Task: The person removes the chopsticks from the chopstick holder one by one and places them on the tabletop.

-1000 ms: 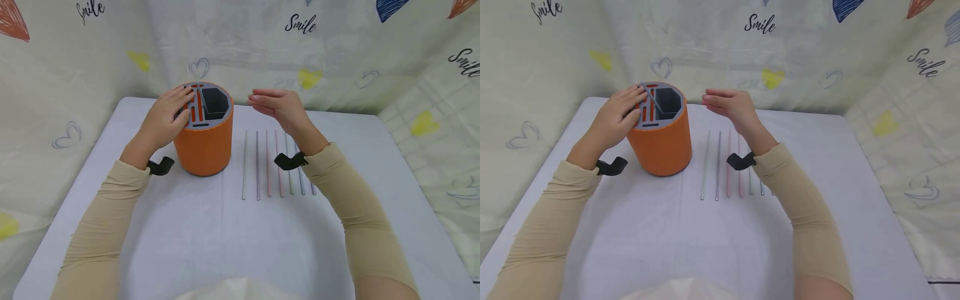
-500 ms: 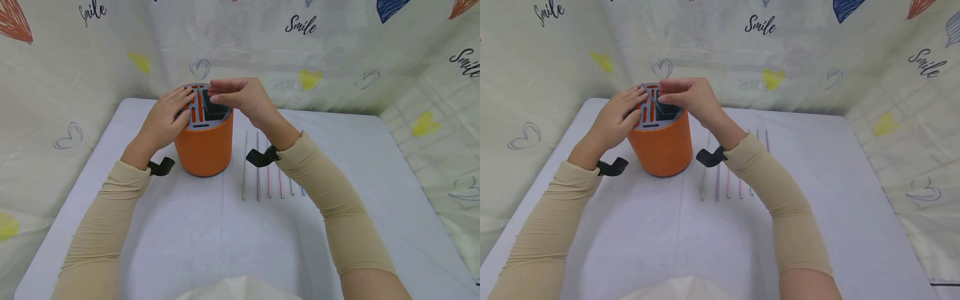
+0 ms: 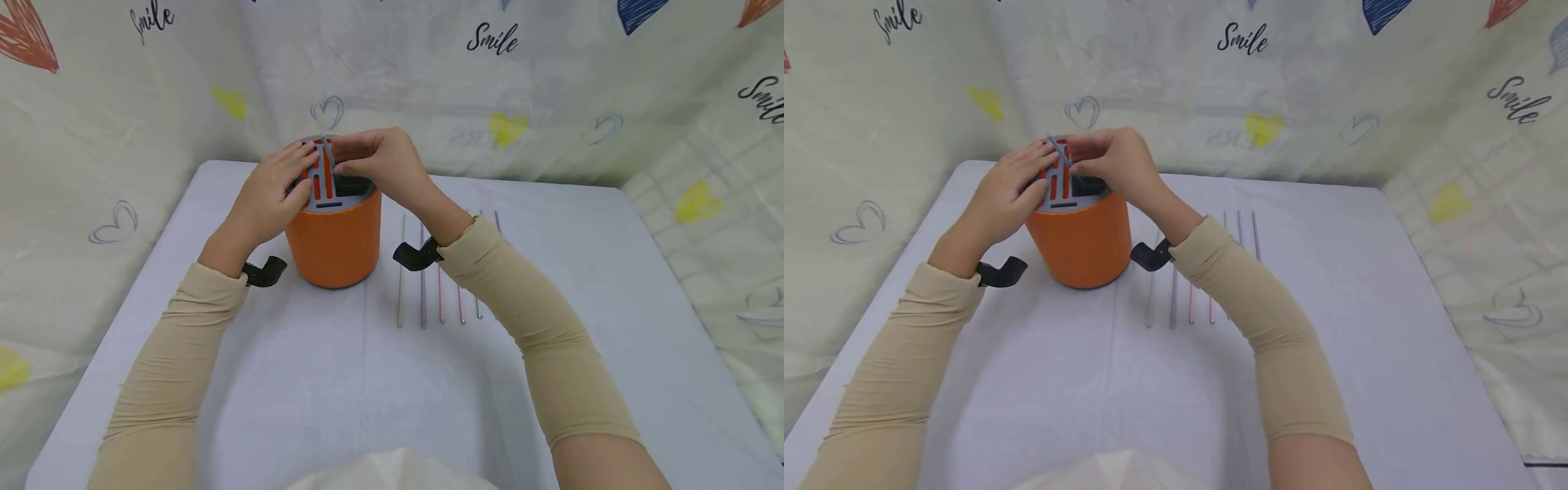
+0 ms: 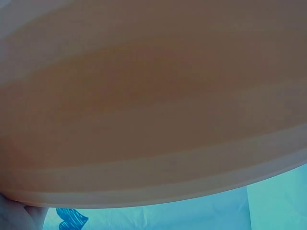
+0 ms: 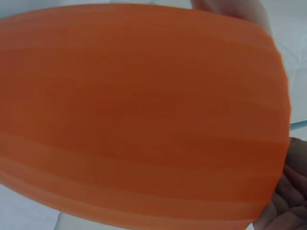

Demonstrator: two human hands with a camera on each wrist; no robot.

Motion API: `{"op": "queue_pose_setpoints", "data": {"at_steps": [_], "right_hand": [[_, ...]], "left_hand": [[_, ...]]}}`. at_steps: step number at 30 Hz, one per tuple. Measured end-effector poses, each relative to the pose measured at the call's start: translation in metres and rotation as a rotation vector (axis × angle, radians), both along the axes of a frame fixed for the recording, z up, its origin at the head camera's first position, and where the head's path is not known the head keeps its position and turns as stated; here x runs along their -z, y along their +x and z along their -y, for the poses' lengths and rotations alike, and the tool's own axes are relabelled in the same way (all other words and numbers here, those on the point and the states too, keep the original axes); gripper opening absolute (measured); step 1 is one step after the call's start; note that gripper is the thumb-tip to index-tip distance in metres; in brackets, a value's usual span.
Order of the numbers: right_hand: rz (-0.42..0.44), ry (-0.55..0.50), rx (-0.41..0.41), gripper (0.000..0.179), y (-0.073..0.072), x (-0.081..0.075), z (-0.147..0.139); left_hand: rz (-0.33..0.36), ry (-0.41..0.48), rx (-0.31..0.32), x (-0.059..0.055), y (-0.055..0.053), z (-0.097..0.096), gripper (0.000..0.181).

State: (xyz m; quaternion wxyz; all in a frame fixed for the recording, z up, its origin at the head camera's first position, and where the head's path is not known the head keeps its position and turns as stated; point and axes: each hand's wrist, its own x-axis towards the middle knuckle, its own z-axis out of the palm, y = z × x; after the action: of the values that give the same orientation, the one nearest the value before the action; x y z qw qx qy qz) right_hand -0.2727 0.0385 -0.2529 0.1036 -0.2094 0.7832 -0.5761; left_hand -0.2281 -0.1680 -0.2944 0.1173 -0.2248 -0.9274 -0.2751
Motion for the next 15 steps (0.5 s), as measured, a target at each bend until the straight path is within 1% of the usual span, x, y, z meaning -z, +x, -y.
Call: {"op": "queue_pose_setpoints", "data": {"at_steps": [3,7,11,15], "right_hand": [[-0.070,0.066,0.006,0.030,-0.003,0.003,0.002],[-0.115,0.102,0.021,0.024,-0.004,0.006,0.004],[-0.158,0.083,0.041,0.022,-0.003,0.003,0.004],[-0.220,0.008,0.059,0.022,0.002,-0.008,0.005]], "left_hand": [[0.007,-0.015,0.003,0.000,0.000,0.001,0.049],[0.023,-0.031,0.013,0.000,0.000,0.001,0.049],[0.022,-0.026,0.014,-0.001,0.000,0.002,0.049],[0.022,-0.030,0.004,-0.002,0.000,0.003,0.050]]}}
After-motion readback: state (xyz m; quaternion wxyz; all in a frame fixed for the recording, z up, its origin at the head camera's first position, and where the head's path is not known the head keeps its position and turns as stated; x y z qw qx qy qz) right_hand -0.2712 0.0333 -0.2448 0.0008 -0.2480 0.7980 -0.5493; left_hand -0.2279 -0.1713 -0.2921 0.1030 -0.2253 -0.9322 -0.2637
